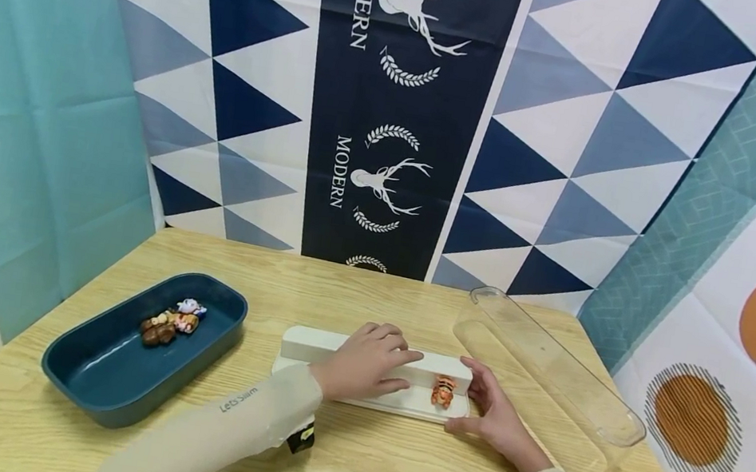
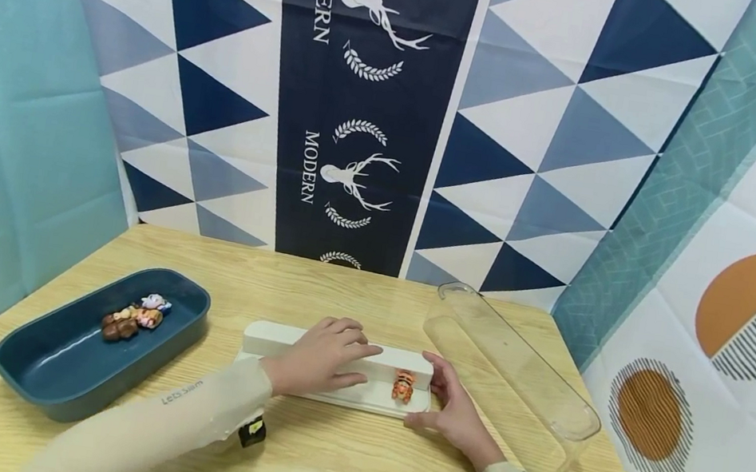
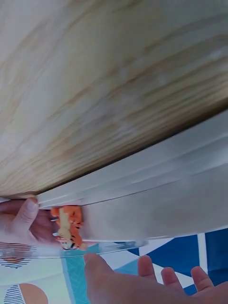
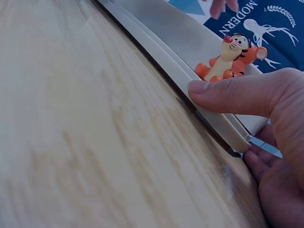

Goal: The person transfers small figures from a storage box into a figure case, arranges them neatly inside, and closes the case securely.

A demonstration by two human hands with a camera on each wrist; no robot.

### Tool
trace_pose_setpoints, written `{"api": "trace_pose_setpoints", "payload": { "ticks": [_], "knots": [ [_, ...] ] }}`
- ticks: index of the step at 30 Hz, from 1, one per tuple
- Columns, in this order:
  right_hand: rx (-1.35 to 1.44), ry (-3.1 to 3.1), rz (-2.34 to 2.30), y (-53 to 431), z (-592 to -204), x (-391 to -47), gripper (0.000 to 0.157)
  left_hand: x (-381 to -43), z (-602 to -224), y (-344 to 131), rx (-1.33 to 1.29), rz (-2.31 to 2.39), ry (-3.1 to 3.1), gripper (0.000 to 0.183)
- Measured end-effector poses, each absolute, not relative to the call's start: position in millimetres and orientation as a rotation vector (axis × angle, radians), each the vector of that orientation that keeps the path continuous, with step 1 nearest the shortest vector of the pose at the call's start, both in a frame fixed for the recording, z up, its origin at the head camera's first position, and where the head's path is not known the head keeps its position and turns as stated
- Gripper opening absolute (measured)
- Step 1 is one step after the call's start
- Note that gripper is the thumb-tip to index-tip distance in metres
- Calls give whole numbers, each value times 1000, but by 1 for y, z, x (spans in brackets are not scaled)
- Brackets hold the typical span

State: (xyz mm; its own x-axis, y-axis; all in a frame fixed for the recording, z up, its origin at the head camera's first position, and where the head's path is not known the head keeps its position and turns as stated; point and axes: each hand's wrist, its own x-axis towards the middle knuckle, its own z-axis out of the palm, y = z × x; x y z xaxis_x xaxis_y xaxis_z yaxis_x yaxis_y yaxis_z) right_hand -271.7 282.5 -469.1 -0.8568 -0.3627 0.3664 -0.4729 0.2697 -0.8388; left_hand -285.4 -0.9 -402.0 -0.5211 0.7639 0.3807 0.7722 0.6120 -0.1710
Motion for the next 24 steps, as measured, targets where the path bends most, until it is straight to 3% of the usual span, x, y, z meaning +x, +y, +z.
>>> {"api": "trace_pose_setpoints", "payload": {
  "ticks": [24],
  "knots": [
    [705, -2488, 1675, 282, -461, -265, 100, -282, -359, -108, -1109, -40, -2314, 56]
  ]
}}
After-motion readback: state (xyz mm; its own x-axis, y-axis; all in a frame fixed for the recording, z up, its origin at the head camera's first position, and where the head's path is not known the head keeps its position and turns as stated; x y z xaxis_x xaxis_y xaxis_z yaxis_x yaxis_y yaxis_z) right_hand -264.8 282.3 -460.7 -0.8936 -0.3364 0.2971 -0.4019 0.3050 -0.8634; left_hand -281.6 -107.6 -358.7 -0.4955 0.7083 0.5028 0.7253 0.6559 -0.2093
